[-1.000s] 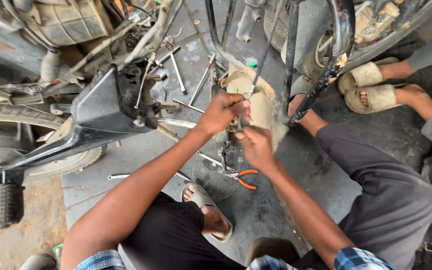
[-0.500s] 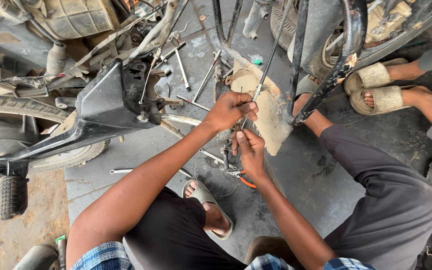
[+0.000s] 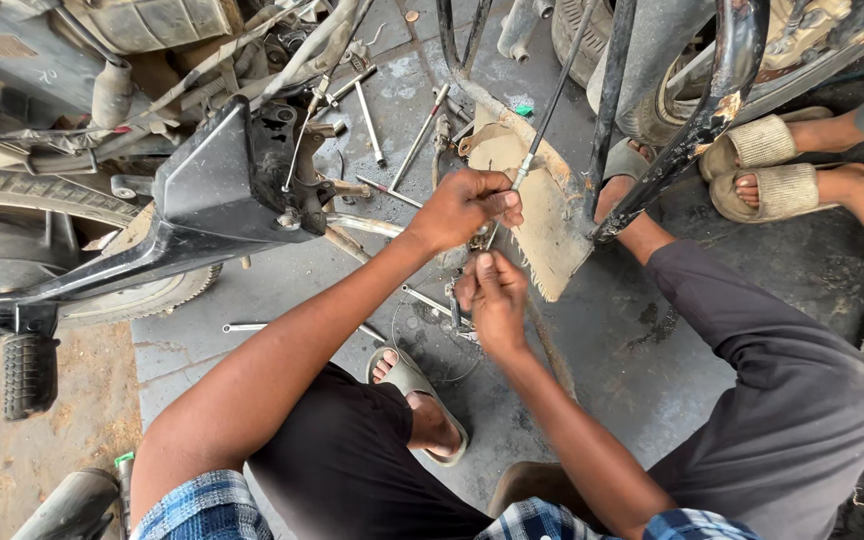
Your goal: The person works on the internal components of a motorcycle while sitting on the ground, handling a small mechanical part and thin wires with their hands and with assistance from another person who holds elements in place.
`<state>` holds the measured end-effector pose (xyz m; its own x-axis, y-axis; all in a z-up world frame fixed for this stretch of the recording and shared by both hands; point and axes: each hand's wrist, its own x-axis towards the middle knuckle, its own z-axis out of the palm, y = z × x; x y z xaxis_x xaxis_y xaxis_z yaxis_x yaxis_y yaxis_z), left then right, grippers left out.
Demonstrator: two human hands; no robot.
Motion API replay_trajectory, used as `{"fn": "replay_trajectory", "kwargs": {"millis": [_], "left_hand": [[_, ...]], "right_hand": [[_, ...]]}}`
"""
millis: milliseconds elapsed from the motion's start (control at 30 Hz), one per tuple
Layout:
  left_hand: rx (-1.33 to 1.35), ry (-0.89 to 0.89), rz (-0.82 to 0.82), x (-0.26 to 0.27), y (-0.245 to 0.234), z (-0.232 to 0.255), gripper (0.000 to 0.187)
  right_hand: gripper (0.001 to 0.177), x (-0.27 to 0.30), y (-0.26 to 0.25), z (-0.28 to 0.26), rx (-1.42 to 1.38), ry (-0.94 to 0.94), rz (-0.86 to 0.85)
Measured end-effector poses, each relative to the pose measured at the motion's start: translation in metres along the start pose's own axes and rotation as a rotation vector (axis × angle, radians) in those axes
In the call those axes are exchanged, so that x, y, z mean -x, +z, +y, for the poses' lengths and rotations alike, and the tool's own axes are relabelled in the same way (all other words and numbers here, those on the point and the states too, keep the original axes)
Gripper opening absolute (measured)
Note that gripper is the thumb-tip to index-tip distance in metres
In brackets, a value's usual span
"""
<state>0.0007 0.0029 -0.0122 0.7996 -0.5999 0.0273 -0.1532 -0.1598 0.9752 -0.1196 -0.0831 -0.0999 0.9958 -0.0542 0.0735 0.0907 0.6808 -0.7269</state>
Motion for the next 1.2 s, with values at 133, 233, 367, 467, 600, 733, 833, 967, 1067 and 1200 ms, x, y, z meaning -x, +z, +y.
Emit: {"fn": "replay_trajectory", "kwargs": {"millis": [133, 233, 367, 467, 600, 733, 833, 967, 1067, 1200], "left_hand": [[-0.110, 0.025, 0.044, 0.001, 0.000, 0.006, 0.023], [-0.186, -0.051, 0.041, 0.004, -0.005, 0.013, 0.024], [-0.004, -0.003, -0.013, 0.002, -0.002, 0.009, 0.024], [-0.066, -0.008, -0.010, -0.001, 0.002, 0.008, 0.023], [-0.033, -0.090, 0.034, -0.001, 0.003, 0.006, 0.026], [-0.034, -0.023, -0.005, 0.000, -0.005, 0.001, 0.026], [-0.017, 0.007, -0.026, -0.004, 0.004, 0.002, 0.026], [-0.254, 0.040, 0.015, 0.000, 0.003, 0.015, 0.025], [-0.277, 0.012, 0.070, 0.002, -0.001, 0.016, 0.023], [-0.145, 0.051, -0.023, 0.001, -0.005, 0.003, 0.023]], "right_hand": [[0.035, -0.026, -0.016, -0.009, 0.016, -0.129, 0.044], [0.032, -0.026, -0.006, -0.006, 0.028, -0.160, 0.078], [0.030, -0.001, 0.000, -0.004, -0.064, -0.012, -0.004], [0.031, -0.018, -0.006, -0.015, -0.063, 0.003, 0.004], [0.030, -0.030, 0.001, -0.012, -0.147, 0.015, -0.044], [0.029, -0.006, 0.005, -0.001, -0.208, -0.011, -0.001], [0.032, -0.005, -0.008, -0.009, -0.136, 0.022, -0.029], [0.031, -0.038, -0.010, -0.016, 0.028, -0.050, -0.125], [0.027, -0.025, -0.003, -0.006, -0.107, -0.027, -0.071], [0.034, -0.004, -0.013, -0.001, -0.111, 0.002, -0.082]]}}
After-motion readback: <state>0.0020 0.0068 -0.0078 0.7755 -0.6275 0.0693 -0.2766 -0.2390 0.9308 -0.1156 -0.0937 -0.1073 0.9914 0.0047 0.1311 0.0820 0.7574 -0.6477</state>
